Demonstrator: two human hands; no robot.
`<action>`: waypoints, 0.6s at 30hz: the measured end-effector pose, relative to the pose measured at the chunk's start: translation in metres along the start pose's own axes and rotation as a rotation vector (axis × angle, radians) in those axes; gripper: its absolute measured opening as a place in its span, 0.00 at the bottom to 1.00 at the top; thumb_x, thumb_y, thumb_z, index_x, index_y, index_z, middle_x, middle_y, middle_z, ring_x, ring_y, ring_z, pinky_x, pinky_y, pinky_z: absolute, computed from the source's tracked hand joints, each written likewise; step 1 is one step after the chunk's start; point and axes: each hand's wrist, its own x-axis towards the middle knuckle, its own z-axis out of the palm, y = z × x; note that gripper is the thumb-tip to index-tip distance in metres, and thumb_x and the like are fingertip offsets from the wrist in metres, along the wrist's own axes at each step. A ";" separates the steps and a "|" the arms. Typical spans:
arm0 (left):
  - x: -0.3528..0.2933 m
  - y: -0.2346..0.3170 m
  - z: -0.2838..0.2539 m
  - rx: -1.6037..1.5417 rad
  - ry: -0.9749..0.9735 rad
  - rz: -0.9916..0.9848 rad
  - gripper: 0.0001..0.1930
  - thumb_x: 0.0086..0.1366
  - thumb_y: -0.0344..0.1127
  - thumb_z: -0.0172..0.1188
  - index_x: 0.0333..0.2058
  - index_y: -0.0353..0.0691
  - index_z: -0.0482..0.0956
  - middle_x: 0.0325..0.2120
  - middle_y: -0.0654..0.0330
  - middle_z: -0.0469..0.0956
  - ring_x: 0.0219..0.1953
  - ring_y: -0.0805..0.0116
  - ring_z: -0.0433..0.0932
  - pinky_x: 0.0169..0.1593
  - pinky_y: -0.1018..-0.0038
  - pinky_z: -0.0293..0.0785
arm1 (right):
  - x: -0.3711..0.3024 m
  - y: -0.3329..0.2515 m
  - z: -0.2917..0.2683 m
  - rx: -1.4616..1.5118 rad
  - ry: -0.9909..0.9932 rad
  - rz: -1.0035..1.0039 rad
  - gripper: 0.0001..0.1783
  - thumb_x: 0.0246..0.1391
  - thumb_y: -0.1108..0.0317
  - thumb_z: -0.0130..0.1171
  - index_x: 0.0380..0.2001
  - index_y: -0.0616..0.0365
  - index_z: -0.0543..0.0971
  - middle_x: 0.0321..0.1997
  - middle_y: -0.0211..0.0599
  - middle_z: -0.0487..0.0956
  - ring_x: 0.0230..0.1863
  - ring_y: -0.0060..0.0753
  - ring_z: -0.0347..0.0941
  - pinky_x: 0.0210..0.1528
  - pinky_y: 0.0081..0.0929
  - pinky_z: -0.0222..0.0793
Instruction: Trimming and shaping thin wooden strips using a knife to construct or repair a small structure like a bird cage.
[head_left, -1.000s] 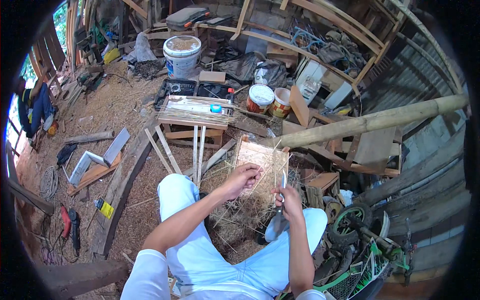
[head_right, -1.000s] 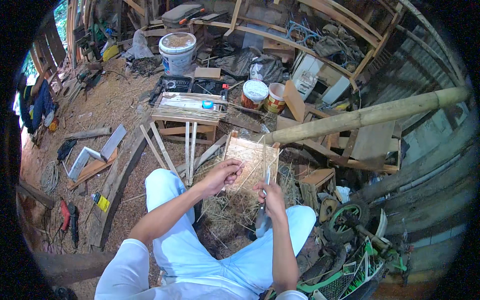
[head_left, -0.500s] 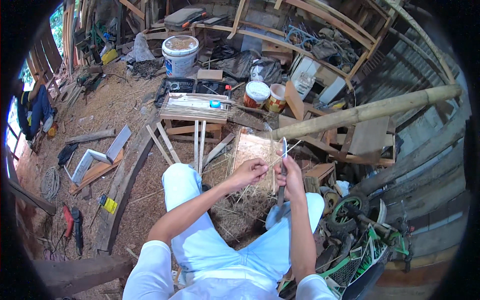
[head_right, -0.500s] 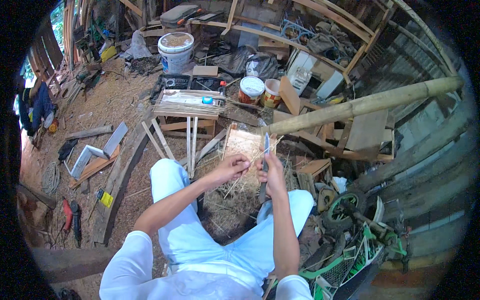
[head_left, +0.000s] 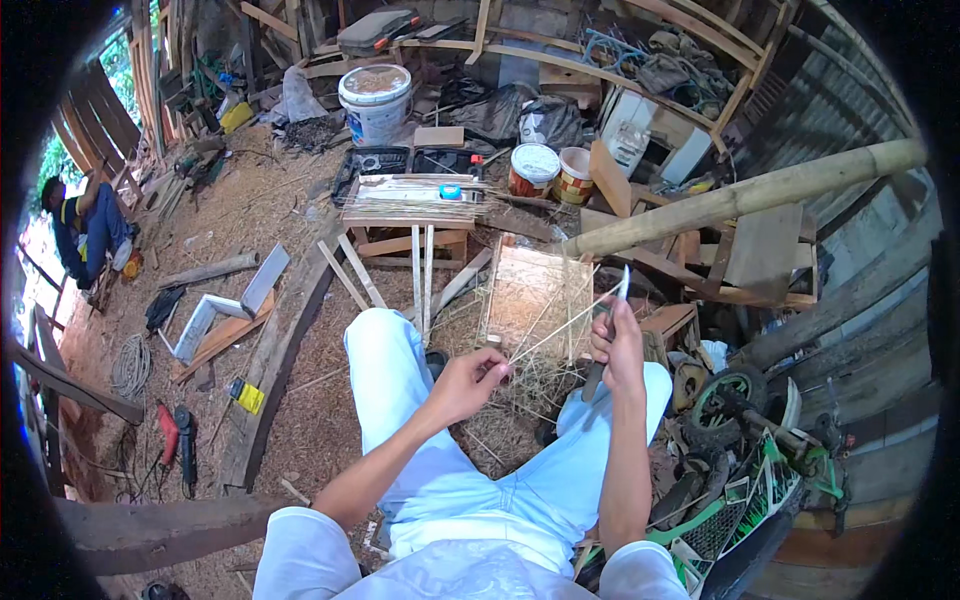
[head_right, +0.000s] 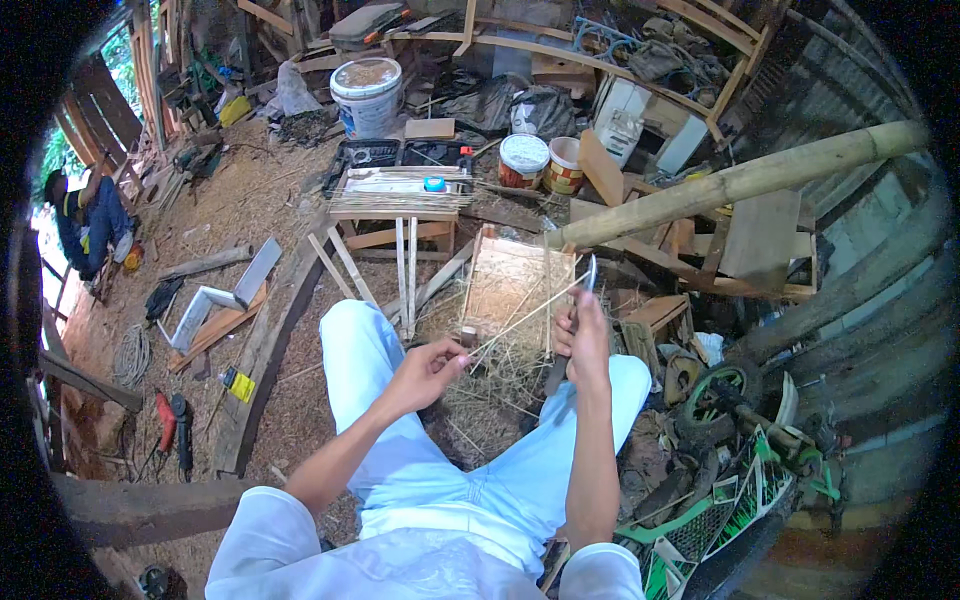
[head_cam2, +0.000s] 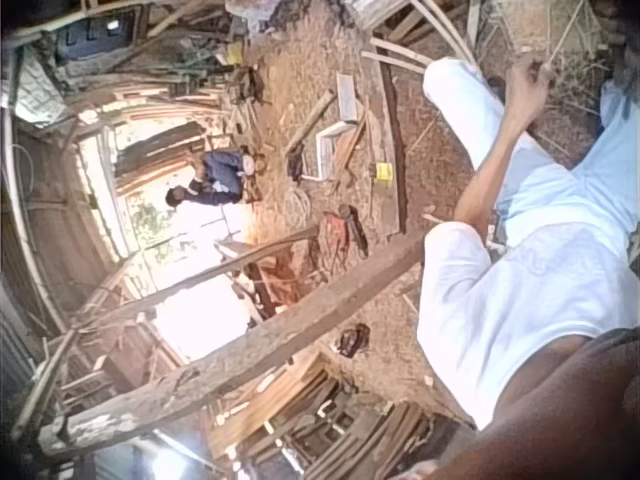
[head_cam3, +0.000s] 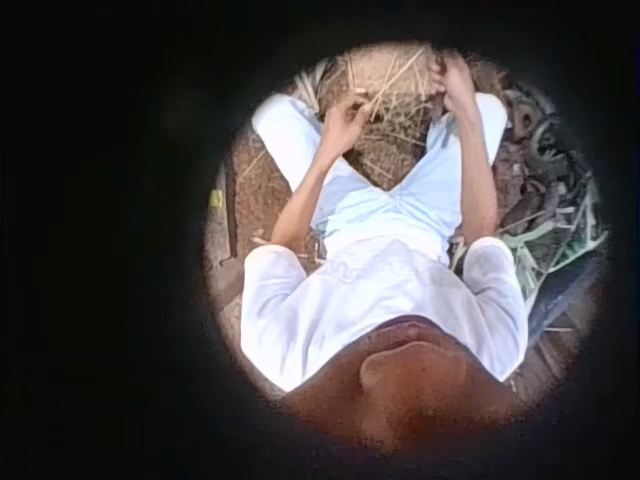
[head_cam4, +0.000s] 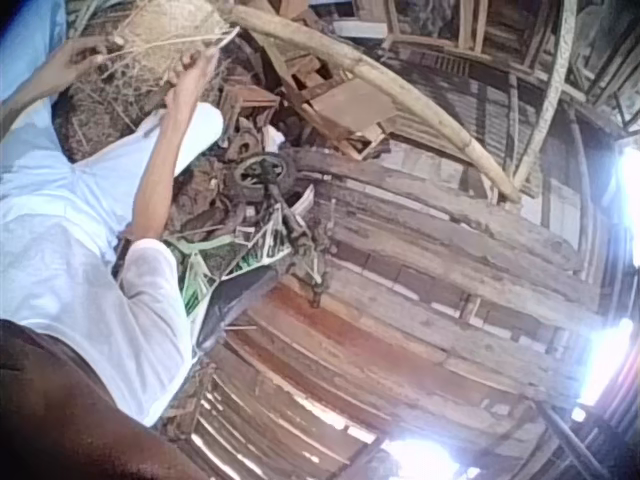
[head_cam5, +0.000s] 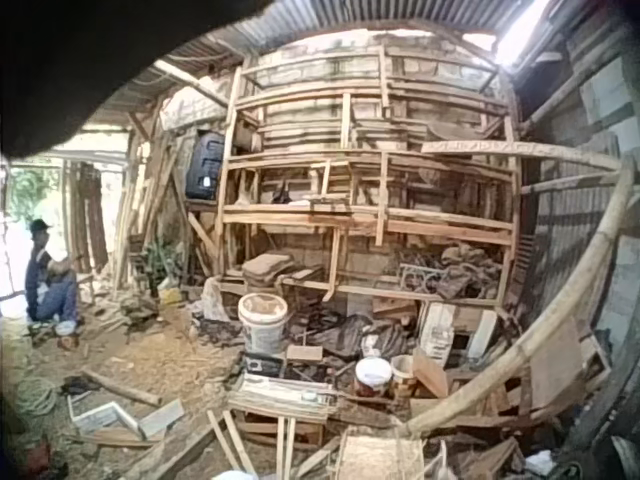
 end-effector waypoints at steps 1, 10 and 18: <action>-0.004 -0.002 0.000 0.005 0.003 -0.007 0.08 0.65 0.32 0.54 0.35 0.32 0.75 0.20 0.66 0.72 0.21 0.82 0.65 0.25 0.81 0.63 | -0.006 0.004 -0.001 0.025 0.082 -0.036 0.16 0.65 0.55 0.42 0.39 0.58 0.67 0.20 0.23 0.61 0.15 0.12 0.52 0.14 0.12 0.48; -0.025 -0.009 0.015 -0.146 -0.002 -0.075 0.10 0.67 0.34 0.52 0.36 0.32 0.77 0.20 0.69 0.70 0.24 0.83 0.64 0.28 0.83 0.61 | -0.088 0.032 0.021 -0.212 -0.178 0.205 0.15 0.65 0.61 0.40 0.47 0.59 0.68 0.20 0.24 0.64 0.15 0.12 0.53 0.14 0.13 0.52; -0.045 -0.001 0.028 -0.035 -0.057 -0.157 0.10 0.67 0.33 0.52 0.39 0.33 0.79 0.20 0.70 0.69 0.24 0.83 0.63 0.26 0.83 0.60 | -0.102 0.041 0.014 -0.164 -0.278 0.391 0.22 0.66 0.55 0.40 0.57 0.53 0.67 0.18 0.22 0.60 0.15 0.12 0.50 0.15 0.12 0.46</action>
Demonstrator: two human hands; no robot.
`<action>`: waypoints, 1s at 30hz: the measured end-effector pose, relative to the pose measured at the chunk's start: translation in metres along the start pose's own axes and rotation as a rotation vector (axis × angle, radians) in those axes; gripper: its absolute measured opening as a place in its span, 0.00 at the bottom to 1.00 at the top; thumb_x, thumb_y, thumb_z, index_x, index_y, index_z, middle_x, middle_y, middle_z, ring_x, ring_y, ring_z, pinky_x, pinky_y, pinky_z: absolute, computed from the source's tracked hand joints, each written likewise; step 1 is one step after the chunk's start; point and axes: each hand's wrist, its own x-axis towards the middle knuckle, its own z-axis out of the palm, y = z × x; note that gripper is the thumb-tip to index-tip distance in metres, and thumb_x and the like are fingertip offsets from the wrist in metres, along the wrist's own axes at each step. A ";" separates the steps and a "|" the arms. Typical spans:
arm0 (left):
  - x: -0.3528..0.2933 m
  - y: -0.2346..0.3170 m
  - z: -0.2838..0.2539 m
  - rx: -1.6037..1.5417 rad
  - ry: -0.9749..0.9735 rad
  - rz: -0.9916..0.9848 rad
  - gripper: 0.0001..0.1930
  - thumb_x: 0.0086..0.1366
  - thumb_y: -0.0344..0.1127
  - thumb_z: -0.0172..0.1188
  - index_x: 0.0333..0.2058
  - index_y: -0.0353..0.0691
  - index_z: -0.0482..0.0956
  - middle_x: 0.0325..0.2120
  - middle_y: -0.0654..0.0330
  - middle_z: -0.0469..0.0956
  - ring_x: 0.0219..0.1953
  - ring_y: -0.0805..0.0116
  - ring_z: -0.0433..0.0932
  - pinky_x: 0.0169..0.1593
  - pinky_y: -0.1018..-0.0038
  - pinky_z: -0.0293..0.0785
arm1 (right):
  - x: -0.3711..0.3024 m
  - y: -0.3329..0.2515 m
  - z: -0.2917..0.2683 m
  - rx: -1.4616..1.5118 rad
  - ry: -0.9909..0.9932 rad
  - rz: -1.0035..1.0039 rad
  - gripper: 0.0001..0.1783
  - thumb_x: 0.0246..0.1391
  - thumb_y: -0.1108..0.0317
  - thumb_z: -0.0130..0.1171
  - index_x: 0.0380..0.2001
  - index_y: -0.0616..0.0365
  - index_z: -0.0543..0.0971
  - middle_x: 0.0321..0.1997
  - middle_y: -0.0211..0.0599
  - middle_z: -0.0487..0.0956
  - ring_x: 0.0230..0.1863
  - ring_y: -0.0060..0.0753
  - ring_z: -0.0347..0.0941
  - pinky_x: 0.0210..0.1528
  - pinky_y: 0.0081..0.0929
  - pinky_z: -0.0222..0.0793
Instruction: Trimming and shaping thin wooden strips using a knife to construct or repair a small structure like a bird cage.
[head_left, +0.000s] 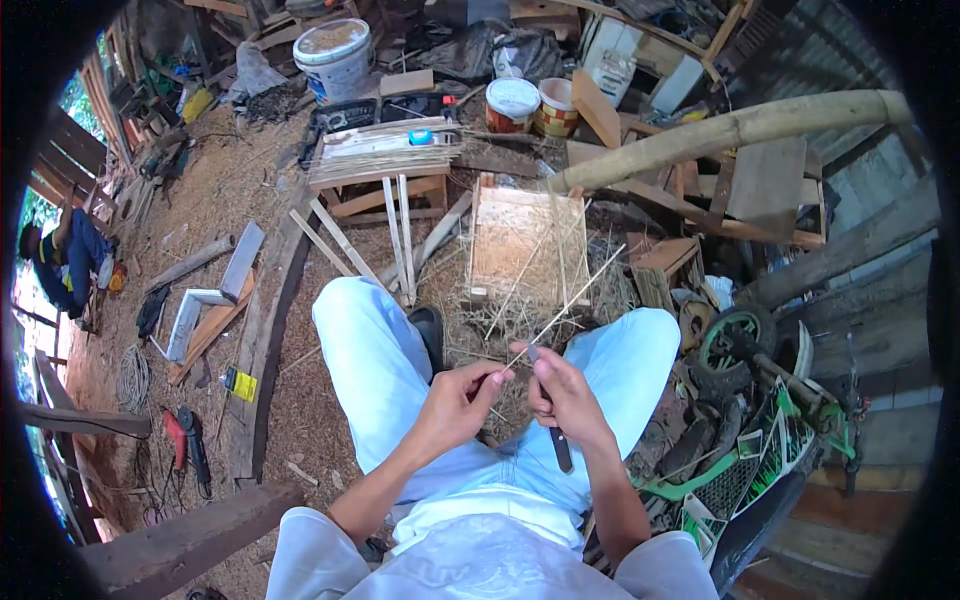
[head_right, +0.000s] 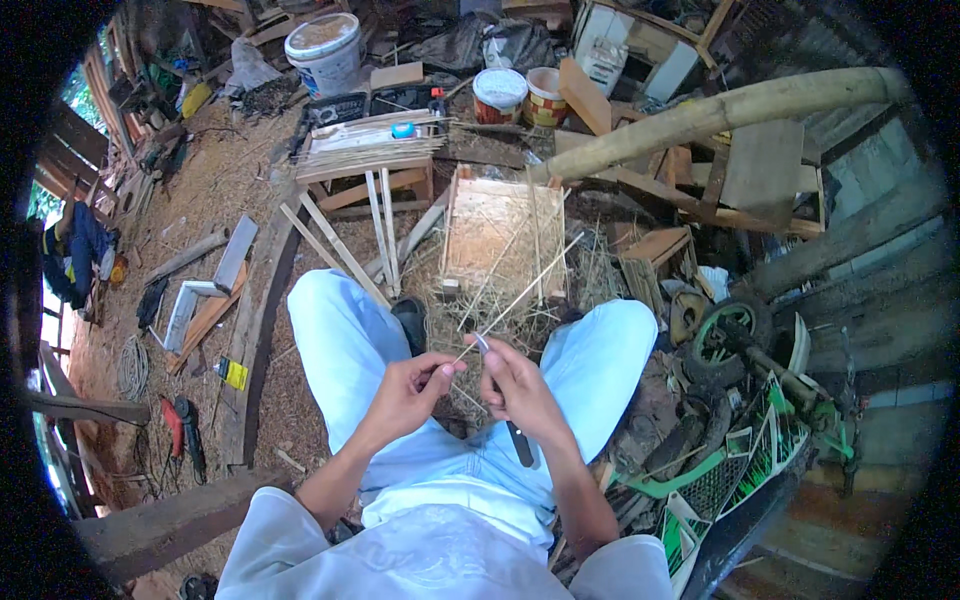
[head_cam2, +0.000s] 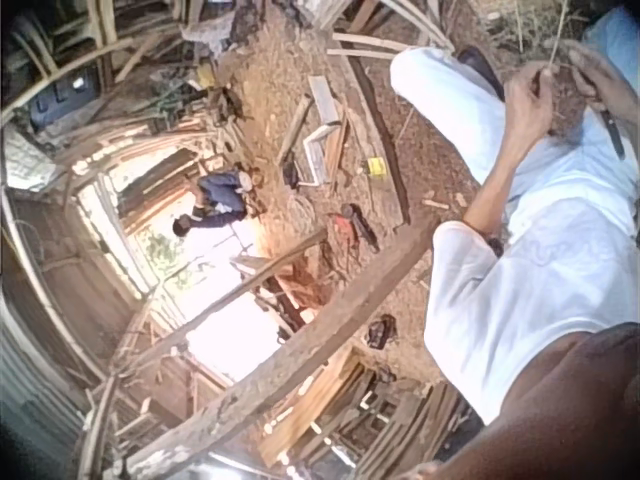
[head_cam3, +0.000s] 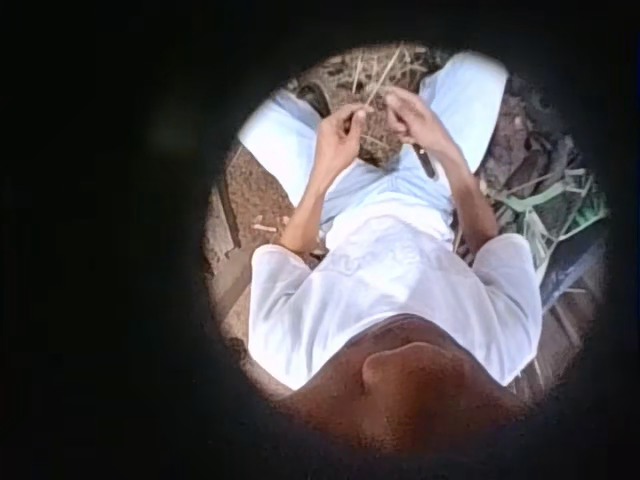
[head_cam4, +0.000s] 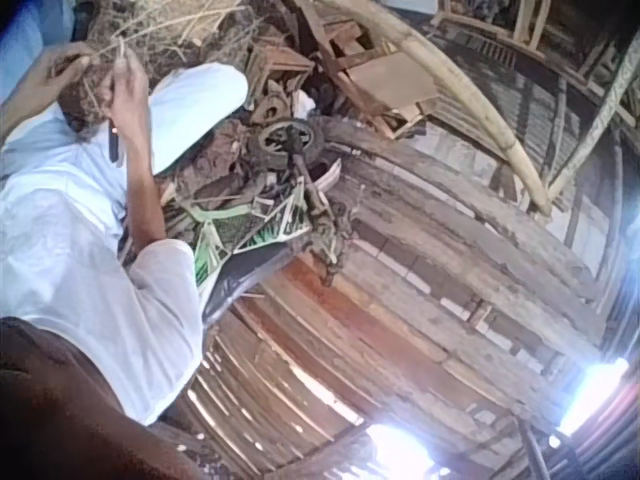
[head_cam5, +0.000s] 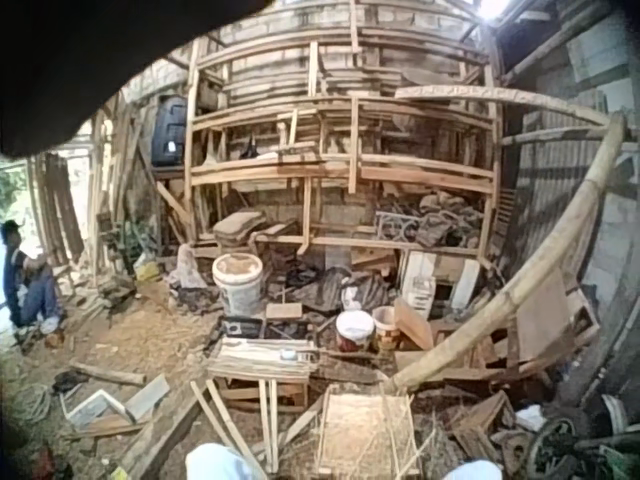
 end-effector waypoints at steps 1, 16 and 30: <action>-0.002 0.000 0.001 -0.012 0.008 0.017 0.09 0.66 0.32 0.53 0.39 0.34 0.79 0.20 0.69 0.69 0.23 0.83 0.63 0.26 0.83 0.60 | 0.001 0.002 -0.001 0.005 -0.053 0.015 0.22 0.66 0.55 0.40 0.58 0.52 0.66 0.18 0.22 0.60 0.15 0.12 0.50 0.15 0.11 0.45; -0.010 -0.007 0.005 0.352 0.224 0.441 0.08 0.58 0.21 0.56 0.38 0.31 0.77 0.26 0.50 0.77 0.22 0.58 0.75 0.25 0.69 0.69 | 0.007 -0.005 0.000 0.065 -0.081 0.086 0.21 0.65 0.60 0.44 0.57 0.57 0.68 0.18 0.20 0.60 0.17 0.10 0.51 0.16 0.11 0.45; -0.015 0.014 0.005 0.498 0.182 0.557 0.10 0.55 0.20 0.58 0.38 0.31 0.75 0.24 0.51 0.75 0.24 0.54 0.75 0.26 0.66 0.70 | 0.003 -0.010 0.003 -0.075 0.040 -0.065 0.19 0.65 0.59 0.44 0.48 0.63 0.74 0.18 0.21 0.64 0.15 0.12 0.54 0.16 0.12 0.49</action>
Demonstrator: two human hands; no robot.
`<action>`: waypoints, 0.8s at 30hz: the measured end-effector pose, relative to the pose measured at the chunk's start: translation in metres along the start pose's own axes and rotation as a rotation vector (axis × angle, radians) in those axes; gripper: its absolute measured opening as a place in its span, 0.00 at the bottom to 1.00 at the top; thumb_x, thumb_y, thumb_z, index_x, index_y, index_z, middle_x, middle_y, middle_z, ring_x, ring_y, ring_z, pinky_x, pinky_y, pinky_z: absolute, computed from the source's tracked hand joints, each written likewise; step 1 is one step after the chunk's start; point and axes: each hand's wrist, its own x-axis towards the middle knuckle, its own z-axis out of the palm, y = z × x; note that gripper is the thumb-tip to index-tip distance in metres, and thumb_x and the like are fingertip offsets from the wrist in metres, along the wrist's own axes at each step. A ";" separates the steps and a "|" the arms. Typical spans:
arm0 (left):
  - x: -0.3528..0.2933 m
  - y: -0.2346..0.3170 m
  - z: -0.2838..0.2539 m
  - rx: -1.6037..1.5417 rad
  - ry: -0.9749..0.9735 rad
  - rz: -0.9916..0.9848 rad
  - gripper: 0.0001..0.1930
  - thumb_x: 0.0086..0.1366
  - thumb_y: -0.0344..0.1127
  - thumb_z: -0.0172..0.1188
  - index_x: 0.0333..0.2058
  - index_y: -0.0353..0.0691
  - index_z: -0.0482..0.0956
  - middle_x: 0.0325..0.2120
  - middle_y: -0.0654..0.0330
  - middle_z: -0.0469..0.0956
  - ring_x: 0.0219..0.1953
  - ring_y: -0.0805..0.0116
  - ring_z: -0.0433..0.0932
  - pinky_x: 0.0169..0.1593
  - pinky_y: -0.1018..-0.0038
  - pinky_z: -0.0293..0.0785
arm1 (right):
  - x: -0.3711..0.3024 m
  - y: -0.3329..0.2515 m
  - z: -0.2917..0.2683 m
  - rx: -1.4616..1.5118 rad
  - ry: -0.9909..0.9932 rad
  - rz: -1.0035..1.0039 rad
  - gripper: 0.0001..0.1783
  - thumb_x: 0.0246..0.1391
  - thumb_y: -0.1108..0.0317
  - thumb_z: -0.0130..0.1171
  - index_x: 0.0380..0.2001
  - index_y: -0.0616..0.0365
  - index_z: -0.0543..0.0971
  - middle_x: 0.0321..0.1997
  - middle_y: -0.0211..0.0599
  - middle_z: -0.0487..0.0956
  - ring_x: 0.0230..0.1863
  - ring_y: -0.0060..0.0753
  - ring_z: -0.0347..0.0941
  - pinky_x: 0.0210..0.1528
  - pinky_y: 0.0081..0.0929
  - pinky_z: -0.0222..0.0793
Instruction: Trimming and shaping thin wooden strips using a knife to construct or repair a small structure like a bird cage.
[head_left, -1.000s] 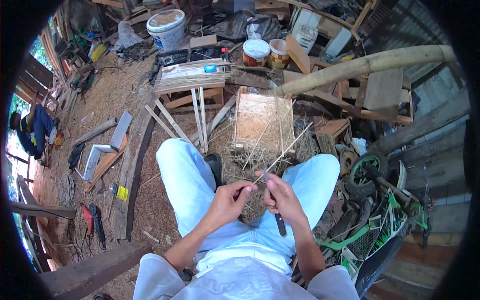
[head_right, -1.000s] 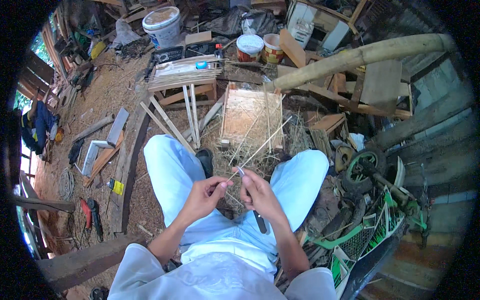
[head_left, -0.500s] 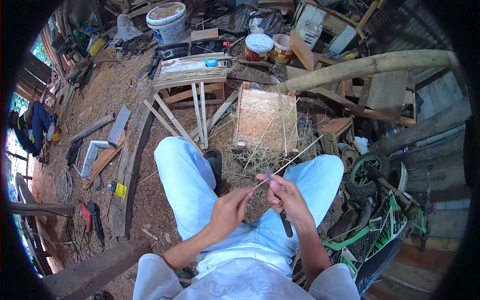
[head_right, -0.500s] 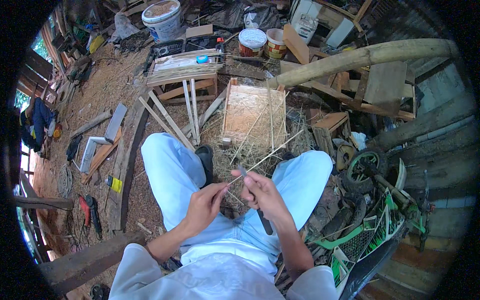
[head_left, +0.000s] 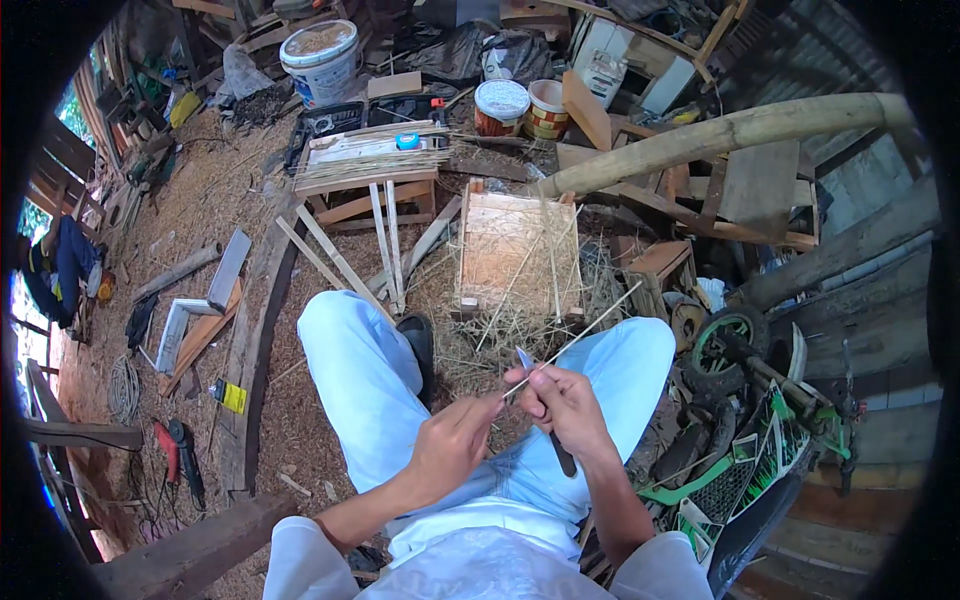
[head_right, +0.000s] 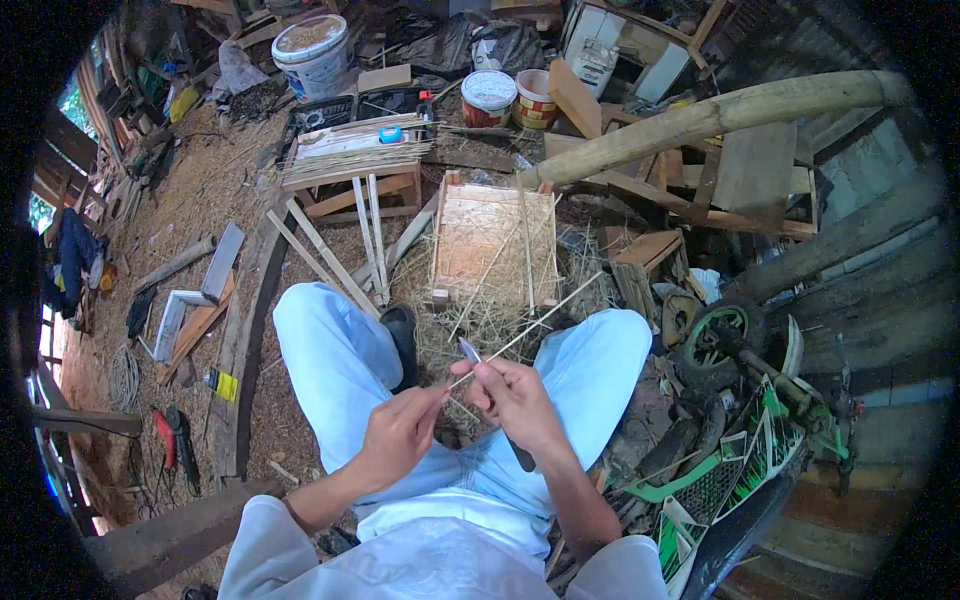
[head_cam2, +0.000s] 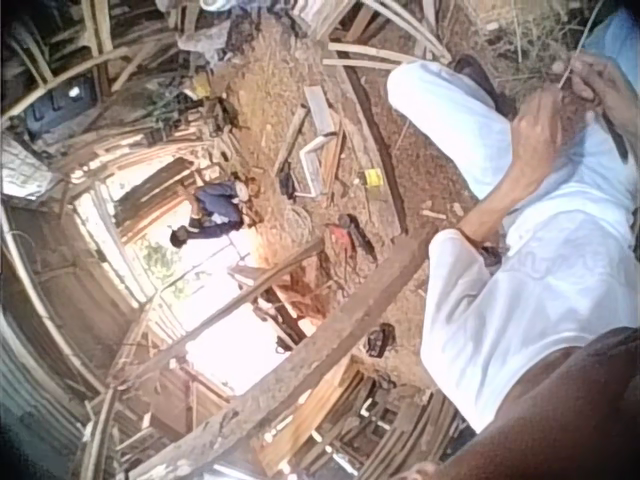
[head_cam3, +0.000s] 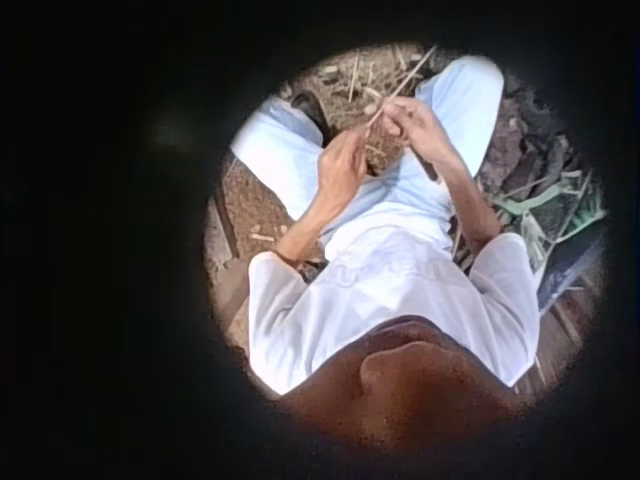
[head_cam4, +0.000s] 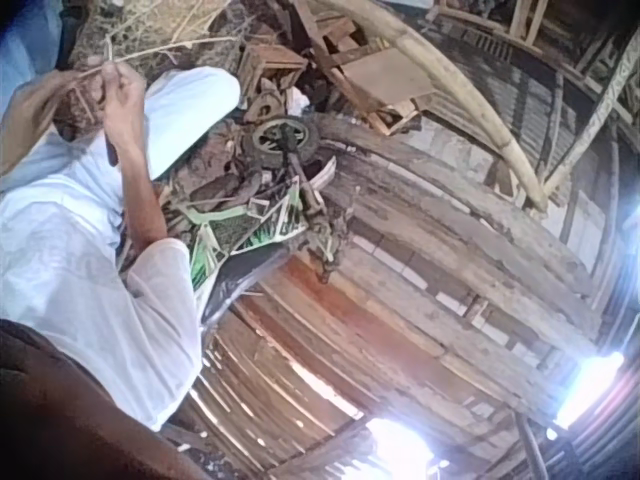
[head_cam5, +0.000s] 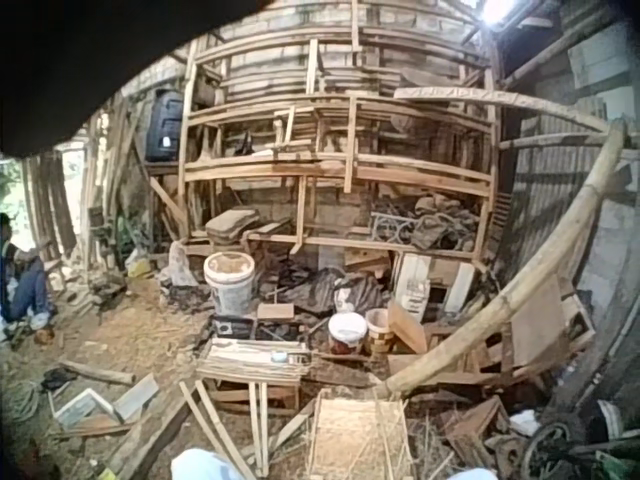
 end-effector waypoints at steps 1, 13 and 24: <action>-0.003 0.001 -0.002 0.031 -0.015 -0.004 0.10 0.55 0.19 0.58 0.38 0.31 0.75 0.24 0.51 0.75 0.24 0.55 0.75 0.26 0.66 0.70 | -0.001 -0.004 -0.004 0.013 0.018 -0.002 0.19 0.65 0.59 0.44 0.46 0.64 0.74 0.17 0.21 0.63 0.15 0.12 0.53 0.16 0.12 0.49; 0.015 -0.007 0.000 0.042 0.016 0.099 0.12 0.52 0.17 0.58 0.37 0.33 0.75 0.24 0.53 0.75 0.24 0.56 0.75 0.27 0.66 0.71 | 0.006 -0.013 0.006 -0.049 -0.157 0.046 0.22 0.66 0.59 0.42 0.54 0.64 0.69 0.18 0.22 0.67 0.16 0.09 0.56 0.16 0.11 0.51; 0.022 -0.006 -0.003 0.012 -0.017 0.098 0.10 0.54 0.18 0.57 0.36 0.32 0.76 0.26 0.51 0.77 0.26 0.54 0.77 0.29 0.66 0.73 | 0.009 -0.015 -0.015 0.034 -0.014 -0.037 0.22 0.64 0.55 0.45 0.43 0.65 0.75 0.17 0.22 0.65 0.14 0.11 0.53 0.15 0.13 0.47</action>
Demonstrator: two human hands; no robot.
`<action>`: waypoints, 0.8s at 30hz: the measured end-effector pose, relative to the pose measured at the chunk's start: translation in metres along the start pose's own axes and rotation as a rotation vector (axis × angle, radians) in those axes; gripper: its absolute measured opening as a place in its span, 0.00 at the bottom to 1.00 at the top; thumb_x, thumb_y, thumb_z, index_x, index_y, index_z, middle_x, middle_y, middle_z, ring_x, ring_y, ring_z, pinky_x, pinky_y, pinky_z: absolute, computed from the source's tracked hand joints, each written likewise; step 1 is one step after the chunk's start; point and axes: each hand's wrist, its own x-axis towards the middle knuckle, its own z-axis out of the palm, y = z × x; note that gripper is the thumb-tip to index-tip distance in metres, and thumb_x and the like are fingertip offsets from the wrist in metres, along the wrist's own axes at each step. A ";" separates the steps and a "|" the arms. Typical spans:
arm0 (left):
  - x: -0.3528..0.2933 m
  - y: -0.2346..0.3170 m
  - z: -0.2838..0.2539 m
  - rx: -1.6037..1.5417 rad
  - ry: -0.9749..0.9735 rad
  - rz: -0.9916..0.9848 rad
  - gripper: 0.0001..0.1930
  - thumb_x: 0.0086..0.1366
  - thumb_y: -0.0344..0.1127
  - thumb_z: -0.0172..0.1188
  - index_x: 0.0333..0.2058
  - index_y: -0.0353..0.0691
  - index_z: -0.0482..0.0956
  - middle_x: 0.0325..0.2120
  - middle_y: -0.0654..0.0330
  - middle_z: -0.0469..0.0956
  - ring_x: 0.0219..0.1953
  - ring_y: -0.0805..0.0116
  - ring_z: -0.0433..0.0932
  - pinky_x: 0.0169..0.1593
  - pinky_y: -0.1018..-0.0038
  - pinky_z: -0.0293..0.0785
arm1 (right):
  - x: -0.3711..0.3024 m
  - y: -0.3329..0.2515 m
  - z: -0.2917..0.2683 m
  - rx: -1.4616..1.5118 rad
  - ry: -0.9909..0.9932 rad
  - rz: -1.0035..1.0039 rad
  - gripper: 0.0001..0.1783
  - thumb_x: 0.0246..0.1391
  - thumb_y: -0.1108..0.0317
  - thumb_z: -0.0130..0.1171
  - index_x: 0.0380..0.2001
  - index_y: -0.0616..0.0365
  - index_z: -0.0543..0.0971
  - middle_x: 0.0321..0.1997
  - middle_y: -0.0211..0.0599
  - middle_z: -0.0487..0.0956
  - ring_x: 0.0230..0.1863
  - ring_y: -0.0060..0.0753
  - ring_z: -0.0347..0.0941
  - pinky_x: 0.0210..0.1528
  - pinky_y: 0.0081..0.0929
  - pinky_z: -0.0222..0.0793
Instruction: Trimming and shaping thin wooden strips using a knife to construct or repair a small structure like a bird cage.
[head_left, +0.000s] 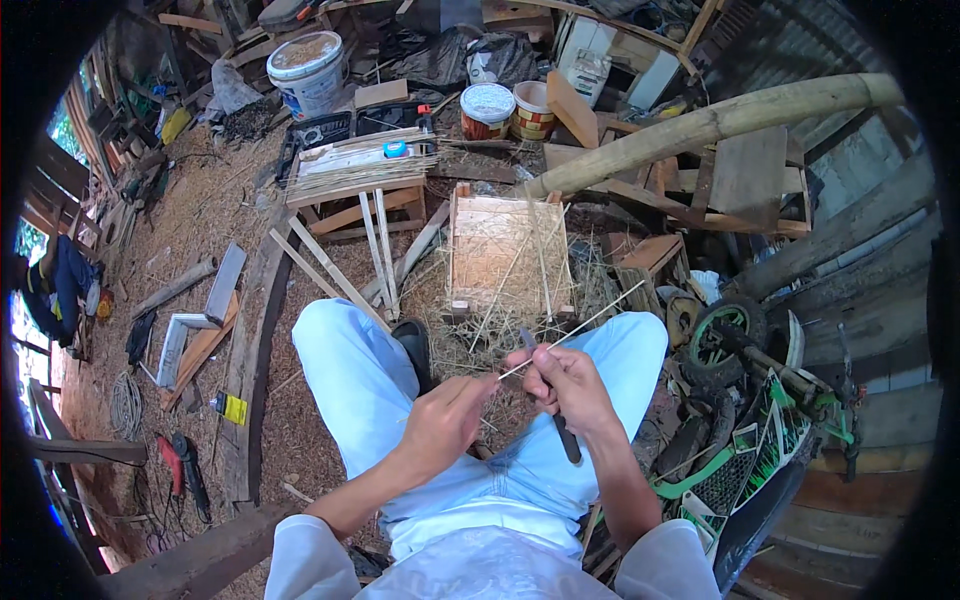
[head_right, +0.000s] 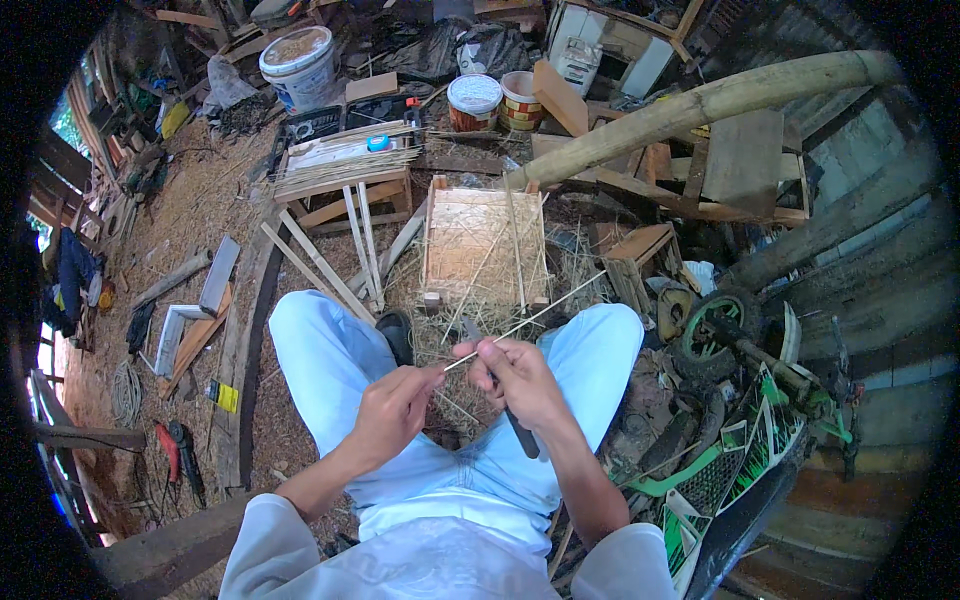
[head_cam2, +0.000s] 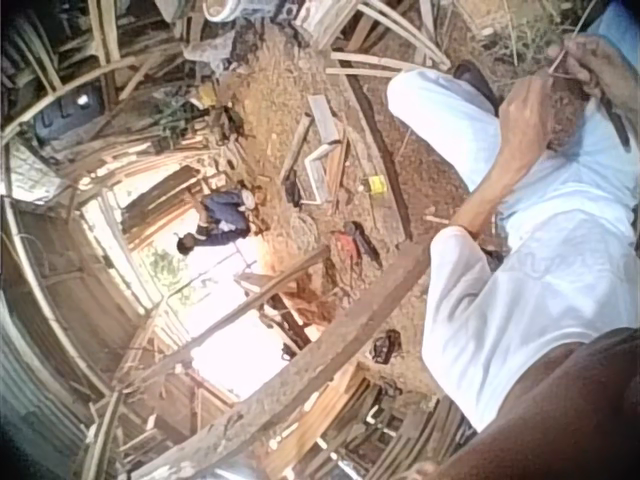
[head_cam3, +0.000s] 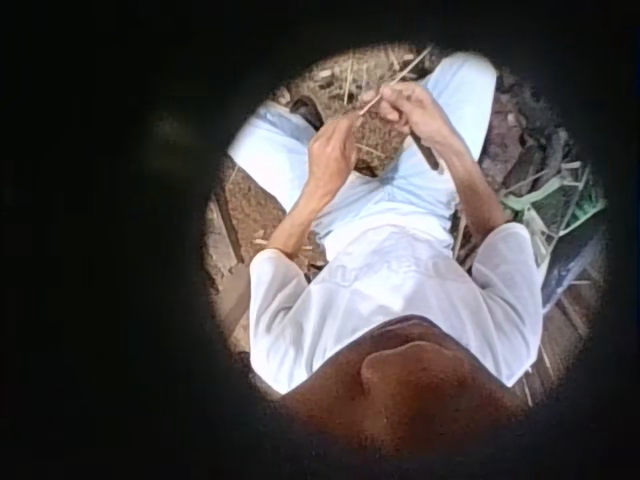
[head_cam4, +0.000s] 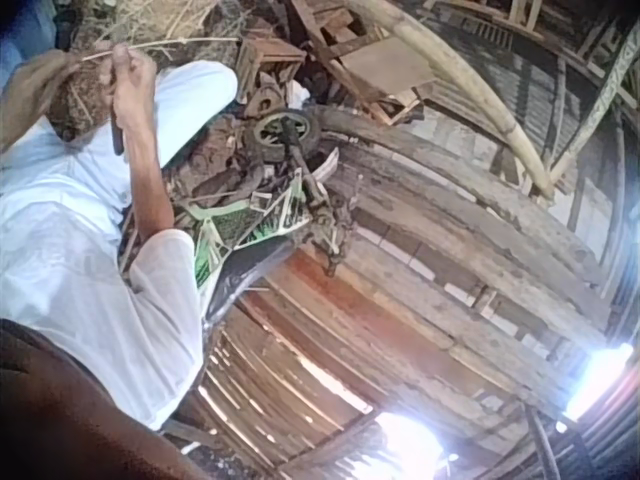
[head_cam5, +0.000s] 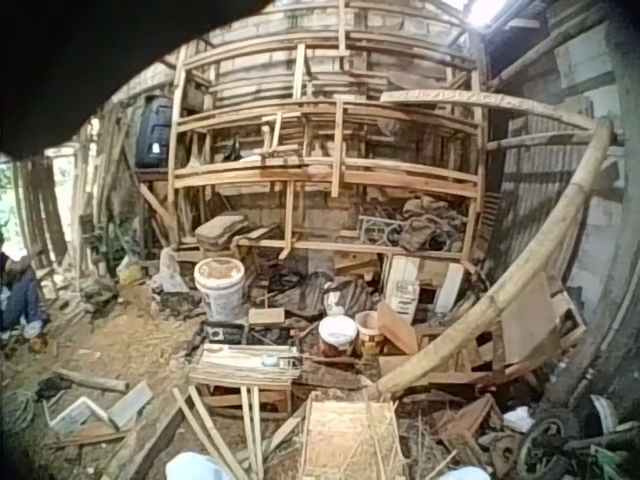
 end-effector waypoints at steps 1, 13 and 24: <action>-0.001 -0.002 0.000 -0.001 0.000 0.000 0.10 0.54 0.18 0.57 0.36 0.32 0.76 0.26 0.51 0.77 0.26 0.54 0.77 0.29 0.66 0.73 | 0.000 -0.001 -0.002 -0.001 0.001 0.000 0.22 0.64 0.55 0.45 0.43 0.65 0.75 0.17 0.22 0.65 0.14 0.11 0.53 0.15 0.13 0.47; -0.004 -0.005 -0.006 0.001 -0.029 -0.022 0.10 0.54 0.18 0.57 0.37 0.32 0.76 0.28 0.50 0.78 0.28 0.52 0.78 0.30 0.66 0.74 | 0.003 -0.005 -0.004 -0.023 0.099 0.041 0.19 0.64 0.57 0.45 0.43 0.63 0.76 0.17 0.21 0.65 0.14 0.10 0.52 0.15 0.12 0.46; -0.016 -0.015 -0.024 0.028 -0.018 -0.150 0.05 0.57 0.21 0.57 0.34 0.32 0.77 0.25 0.52 0.76 0.22 0.59 0.74 0.25 0.72 0.70 | -0.003 -0.024 -0.067 0.120 0.345 -0.062 0.23 0.64 0.53 0.45 0.46 0.64 0.72 0.18 0.24 0.63 0.14 0.10 0.47 0.14 0.11 0.42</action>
